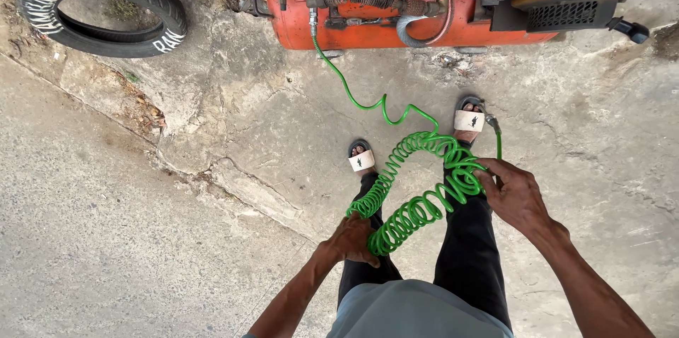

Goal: The person removes the inner tube from a bicycle tire, inspects the tire, and then reinserts the inner tube. They use a tire lever to pry the tire bead off the rim and later use an air hose to inflate the tire.

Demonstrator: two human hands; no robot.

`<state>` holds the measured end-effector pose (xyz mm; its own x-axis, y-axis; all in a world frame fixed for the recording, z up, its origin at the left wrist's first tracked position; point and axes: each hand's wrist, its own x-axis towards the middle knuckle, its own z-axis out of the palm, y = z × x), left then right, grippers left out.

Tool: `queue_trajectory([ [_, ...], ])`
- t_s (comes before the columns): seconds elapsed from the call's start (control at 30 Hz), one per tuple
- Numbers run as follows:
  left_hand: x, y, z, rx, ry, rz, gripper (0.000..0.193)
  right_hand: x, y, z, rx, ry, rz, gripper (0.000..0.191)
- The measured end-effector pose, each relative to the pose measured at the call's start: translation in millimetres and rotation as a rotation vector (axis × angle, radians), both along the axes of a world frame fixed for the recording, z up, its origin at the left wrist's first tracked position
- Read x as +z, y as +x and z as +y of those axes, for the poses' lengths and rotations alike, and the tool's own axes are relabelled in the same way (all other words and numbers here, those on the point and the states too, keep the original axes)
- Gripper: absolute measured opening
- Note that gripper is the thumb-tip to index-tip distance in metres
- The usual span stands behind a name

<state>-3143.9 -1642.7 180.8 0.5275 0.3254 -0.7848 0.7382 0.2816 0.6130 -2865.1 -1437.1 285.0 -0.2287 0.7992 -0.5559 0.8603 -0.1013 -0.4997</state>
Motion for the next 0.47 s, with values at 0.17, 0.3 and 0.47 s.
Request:
queue_trajectory([
  [0.17, 11.6, 3.6, -19.3, 0.399, 0.038, -0.374, 0.075, -4.5, 42.1, 6.7, -0.121, 0.208, 0.066, 0.039],
  [0.3, 20.7, -25.4, -33.0, 1.324, -0.554, -0.754, 0.053, -27.3, 144.1, -6.0, 0.032, 0.403, -0.196, 0.049],
  [0.47, 9.0, -36.1, -40.4, 2.0, -0.621, -0.973, 0.03, -24.1, 276.4, -27.5, 0.07, 0.126, -0.498, 0.03],
])
